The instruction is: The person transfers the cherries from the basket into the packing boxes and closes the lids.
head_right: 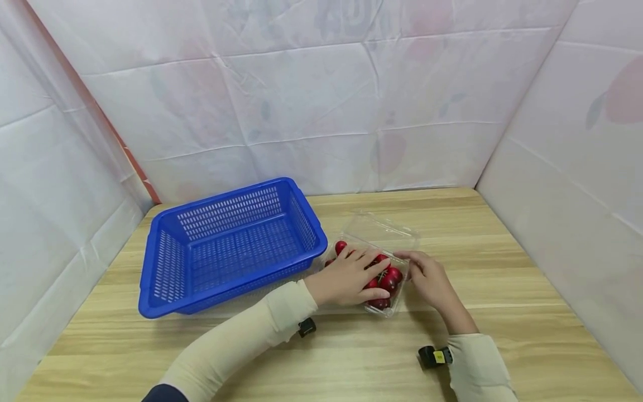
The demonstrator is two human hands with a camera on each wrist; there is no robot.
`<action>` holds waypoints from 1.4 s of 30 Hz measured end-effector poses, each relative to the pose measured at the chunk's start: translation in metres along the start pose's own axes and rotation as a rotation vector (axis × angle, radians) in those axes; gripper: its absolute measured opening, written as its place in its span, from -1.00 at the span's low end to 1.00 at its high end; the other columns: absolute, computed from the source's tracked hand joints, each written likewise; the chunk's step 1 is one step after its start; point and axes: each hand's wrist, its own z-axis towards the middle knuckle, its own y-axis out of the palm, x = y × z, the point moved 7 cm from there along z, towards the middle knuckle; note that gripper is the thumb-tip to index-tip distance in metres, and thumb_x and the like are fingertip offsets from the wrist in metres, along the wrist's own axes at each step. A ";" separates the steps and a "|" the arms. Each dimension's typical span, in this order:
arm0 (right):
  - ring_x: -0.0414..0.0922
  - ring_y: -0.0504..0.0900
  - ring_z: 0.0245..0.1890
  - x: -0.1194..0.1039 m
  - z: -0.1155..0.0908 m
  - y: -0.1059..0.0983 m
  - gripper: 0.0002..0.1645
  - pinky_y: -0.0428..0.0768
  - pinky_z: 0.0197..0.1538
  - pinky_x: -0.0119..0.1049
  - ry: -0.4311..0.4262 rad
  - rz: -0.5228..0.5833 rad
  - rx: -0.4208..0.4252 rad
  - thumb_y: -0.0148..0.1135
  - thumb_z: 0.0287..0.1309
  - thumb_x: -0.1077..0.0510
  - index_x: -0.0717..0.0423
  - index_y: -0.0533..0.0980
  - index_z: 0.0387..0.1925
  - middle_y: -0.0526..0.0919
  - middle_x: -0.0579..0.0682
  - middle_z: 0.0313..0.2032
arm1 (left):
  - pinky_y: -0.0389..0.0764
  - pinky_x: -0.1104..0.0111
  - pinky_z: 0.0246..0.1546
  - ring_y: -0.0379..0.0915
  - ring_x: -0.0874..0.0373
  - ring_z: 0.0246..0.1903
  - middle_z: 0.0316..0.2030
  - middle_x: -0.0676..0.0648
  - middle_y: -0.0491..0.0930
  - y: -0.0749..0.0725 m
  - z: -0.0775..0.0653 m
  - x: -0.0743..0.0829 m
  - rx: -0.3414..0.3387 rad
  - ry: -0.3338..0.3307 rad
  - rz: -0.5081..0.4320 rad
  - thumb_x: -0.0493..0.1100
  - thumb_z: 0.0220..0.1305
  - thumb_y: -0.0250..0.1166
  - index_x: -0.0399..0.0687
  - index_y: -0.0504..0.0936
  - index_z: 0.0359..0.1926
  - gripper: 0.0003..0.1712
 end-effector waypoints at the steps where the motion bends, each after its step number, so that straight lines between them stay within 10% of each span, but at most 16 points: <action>1: -0.20 0.52 -0.52 0.000 0.000 0.000 -0.60 0.54 -0.43 -0.35 0.001 -0.002 0.001 -0.20 0.33 0.44 0.30 0.53 0.02 0.51 0.06 -0.51 | -0.07 -0.02 0.40 -0.19 0.03 0.47 0.49 0.03 -0.05 0.000 -0.001 -0.002 0.008 -0.022 -0.018 0.50 0.30 -0.36 0.31 -0.04 0.50 -0.16; 11: -0.24 0.47 -0.52 -0.005 0.003 -0.001 -0.60 0.47 -0.46 -0.39 -0.002 -0.013 0.016 -0.18 0.33 0.42 0.26 0.56 -0.01 0.55 0.04 -0.51 | -0.19 -0.18 0.36 -0.44 -0.14 0.47 0.52 -0.01 -0.30 0.013 -0.009 -0.015 -0.042 -0.147 -0.231 0.56 0.23 -0.33 0.45 -0.21 0.49 -0.12; 28: -0.27 0.56 -0.44 0.002 0.005 -0.010 -0.61 0.54 -0.39 -0.39 0.060 -0.036 -0.008 -0.22 0.39 0.33 0.27 0.57 -0.08 0.64 0.19 -0.31 | -0.17 -0.20 0.34 -0.29 -0.10 0.47 0.51 -0.03 -0.21 0.013 -0.008 0.000 -0.002 -0.185 -0.214 0.56 0.23 -0.38 0.42 -0.23 0.50 -0.12; 35: -0.32 0.62 -0.41 0.008 0.001 -0.016 -0.64 0.59 -0.34 -0.39 0.083 -0.018 -0.015 -0.18 0.43 0.26 0.28 0.54 -0.02 0.65 0.28 -0.23 | -0.26 -0.21 0.34 -0.41 -0.13 0.47 0.51 -0.03 -0.18 0.010 -0.014 -0.002 0.088 -0.185 -0.282 0.56 0.23 -0.40 0.43 -0.19 0.49 -0.13; 42: -0.59 0.47 -0.40 0.024 -0.005 -0.037 -0.58 0.51 -0.42 -0.55 0.256 -0.008 0.190 -0.11 0.40 0.15 0.33 0.46 0.10 0.57 0.41 -0.07 | -0.15 -0.18 0.35 -0.48 -0.08 0.47 0.51 -0.07 -0.30 -0.004 -0.047 -0.028 0.259 -0.183 -0.537 0.35 0.42 -0.37 0.20 -0.13 0.52 -0.24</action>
